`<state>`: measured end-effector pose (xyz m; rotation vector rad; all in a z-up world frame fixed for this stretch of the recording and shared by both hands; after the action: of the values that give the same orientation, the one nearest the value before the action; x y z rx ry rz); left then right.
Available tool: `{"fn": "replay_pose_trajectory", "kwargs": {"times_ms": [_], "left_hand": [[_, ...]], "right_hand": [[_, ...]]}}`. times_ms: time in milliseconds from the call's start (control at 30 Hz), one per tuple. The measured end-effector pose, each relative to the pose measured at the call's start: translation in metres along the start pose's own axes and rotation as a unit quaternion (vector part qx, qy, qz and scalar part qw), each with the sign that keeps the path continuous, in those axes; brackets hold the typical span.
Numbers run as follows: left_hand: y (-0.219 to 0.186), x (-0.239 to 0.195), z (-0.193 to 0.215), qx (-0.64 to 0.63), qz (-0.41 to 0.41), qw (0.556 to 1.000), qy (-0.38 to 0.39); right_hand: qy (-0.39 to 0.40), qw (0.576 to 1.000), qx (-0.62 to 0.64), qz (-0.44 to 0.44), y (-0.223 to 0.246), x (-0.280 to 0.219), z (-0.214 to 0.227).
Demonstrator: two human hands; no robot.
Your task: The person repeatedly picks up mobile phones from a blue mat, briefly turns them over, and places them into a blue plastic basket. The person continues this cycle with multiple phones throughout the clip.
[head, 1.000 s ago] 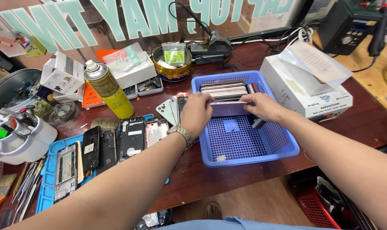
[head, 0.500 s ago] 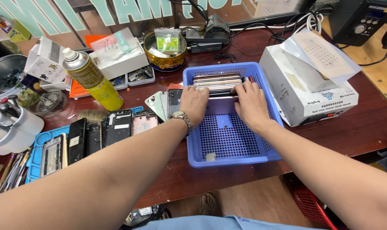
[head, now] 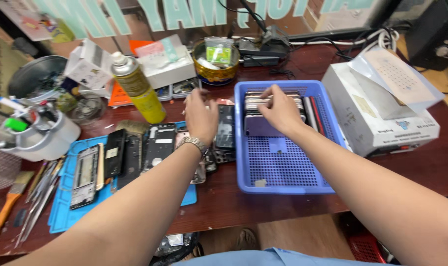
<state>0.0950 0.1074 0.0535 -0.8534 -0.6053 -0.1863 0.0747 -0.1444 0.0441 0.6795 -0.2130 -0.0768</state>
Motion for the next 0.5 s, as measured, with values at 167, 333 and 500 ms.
{"fn": "replay_pose_trajectory", "kwargs": {"times_ms": [167, 333, 500], "left_hand": [[0.096, -0.014, 0.019, 0.036, 0.148, 0.981, 0.122], [0.138, -0.051, 0.021, 0.038, 0.203, 0.952, 0.227], [0.137, -0.078, 0.025, 0.05, 0.165, 0.944, 0.28]], "right_hand": [[0.14, 0.935, 0.315, -0.081, 0.054, 0.018, -0.098], [0.301, 0.841, 0.373, -0.251, 0.065, -0.034, -0.206], [0.311, 0.829, 0.301, -0.355, 0.052, -0.081, -0.245]]}}
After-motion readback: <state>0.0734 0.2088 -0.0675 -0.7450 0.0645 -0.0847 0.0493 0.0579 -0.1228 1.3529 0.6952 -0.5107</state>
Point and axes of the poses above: each hand's wrist, its own x-axis towards the middle knuckle, its own z-axis out of the back of the hand, y = z × x, the point moved 10 cm from there along x, towards the middle knuckle, and after that the axes turned 4 degrees about -z, right-handed, at the moved point
